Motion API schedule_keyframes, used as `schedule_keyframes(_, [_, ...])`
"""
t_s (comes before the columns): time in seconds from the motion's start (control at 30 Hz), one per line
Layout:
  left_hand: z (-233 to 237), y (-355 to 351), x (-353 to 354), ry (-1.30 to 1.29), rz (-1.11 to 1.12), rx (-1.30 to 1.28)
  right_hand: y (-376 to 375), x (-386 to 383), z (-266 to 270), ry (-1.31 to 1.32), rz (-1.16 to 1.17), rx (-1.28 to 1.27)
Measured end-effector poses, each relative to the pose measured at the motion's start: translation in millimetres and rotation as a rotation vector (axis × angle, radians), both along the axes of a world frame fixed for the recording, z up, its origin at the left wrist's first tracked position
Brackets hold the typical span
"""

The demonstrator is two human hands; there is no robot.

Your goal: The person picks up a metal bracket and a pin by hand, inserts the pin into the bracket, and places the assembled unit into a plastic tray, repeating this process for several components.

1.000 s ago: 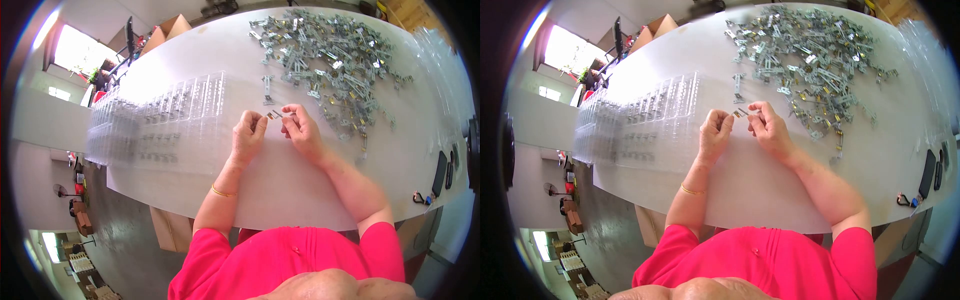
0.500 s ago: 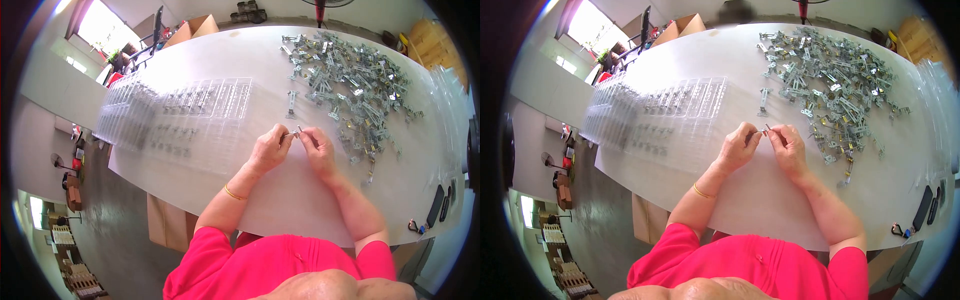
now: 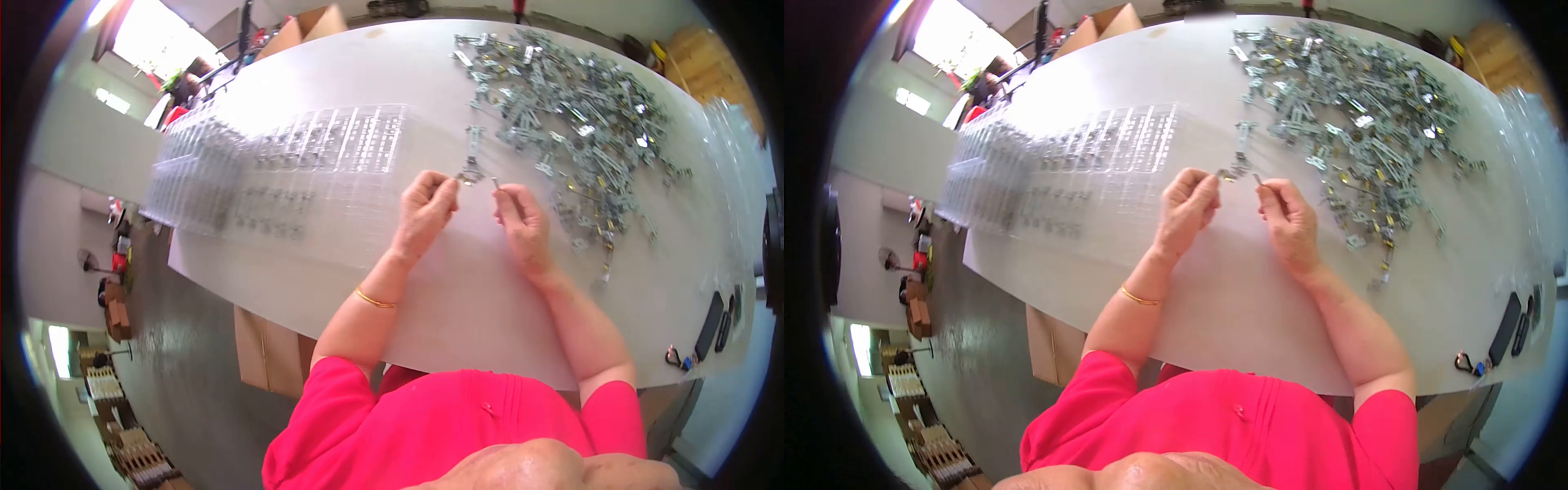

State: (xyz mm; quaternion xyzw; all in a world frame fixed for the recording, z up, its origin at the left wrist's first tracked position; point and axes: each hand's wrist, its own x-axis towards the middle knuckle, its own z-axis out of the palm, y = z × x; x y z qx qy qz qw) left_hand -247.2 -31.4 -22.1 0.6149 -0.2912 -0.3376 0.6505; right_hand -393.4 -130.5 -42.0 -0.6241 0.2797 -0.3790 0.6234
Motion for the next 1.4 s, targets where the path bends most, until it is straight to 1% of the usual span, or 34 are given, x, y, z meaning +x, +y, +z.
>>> schedule_keyframes(0.03, [3, 0, 3, 0.128, 0.009, 0.013, 0, 0, 1, 0.017, 0.042, 0.006])
schedule_keyframes(0.17, [1, 0, 4, 0.179, -0.015, 0.004, -1, -2, 2, 0.053, 0.049, -0.017])
schedule_keyframes(0.23, [4, 0, 1, 0.166, -0.017, -0.002, 0, -2, 2, 0.057, 0.056, -0.052])
schedule_keyframes(0.33, [6, -1, -1, 0.112, -0.018, 0.023, -2, -1, -2, 0.060, 0.068, -0.043])
schedule_keyframes(0.47, [2, 0, 0, 0.106, -0.034, 0.022, -1, -2, 0, 0.076, 0.062, -0.044])
schedule_keyframes(0.53, [-1, -1, 0, -0.086, -0.073, 0.032, -1, -1, 0, 0.073, 0.057, -0.047])
schedule_keyframes(0.57, [0, -1, -1, -0.086, -0.074, 0.032, -2, -1, -1, 0.073, 0.057, -0.046])
schedule_keyframes(0.63, [4, -1, -3, 0.061, -0.052, 0.022, -2, -1, -4, 0.076, 0.048, -0.069])
schedule_keyframes(0.73, [1, 0, 1, 0.033, -0.007, 0.018, -2, -2, -3, 0.067, 0.047, -0.075])
schedule_keyframes(0.87, [1, 0, 2, 0.048, -0.013, 0.014, -2, -3, -1, 0.078, 0.064, -0.059])
schedule_keyframes(1.07, [-1, 1, 2, -0.056, -0.024, 0.051, -2, -3, 0, 0.096, 0.070, -0.068])
schedule_keyframes(1.17, [-3, 0, 4, -0.141, -0.003, 0.035, -2, -2, 2, 0.129, 0.065, -0.144])
schedule_keyframes(1.23, [-6, 0, 1, -0.233, -0.017, 0.001, 0, -1, 0, 0.142, 0.016, -0.150])
schedule_keyframes(1.27, [-6, 0, 0, -0.290, -0.041, -0.011, 0, -1, 0, 0.128, 0.035, -0.157])
schedule_keyframes(1.3, [-8, -1, -1, -0.304, -0.015, -0.014, -2, -2, -1, 0.134, 0.053, -0.117])
schedule_keyframes(1.37, [-13, -2, -1, -0.291, -0.053, -0.065, -3, -1, 0, 0.126, 0.096, -0.083])
schedule_keyframes(1.4, [-13, -1, 0, -0.304, -0.032, -0.065, -2, -1, 1, 0.110, 0.128, -0.038])
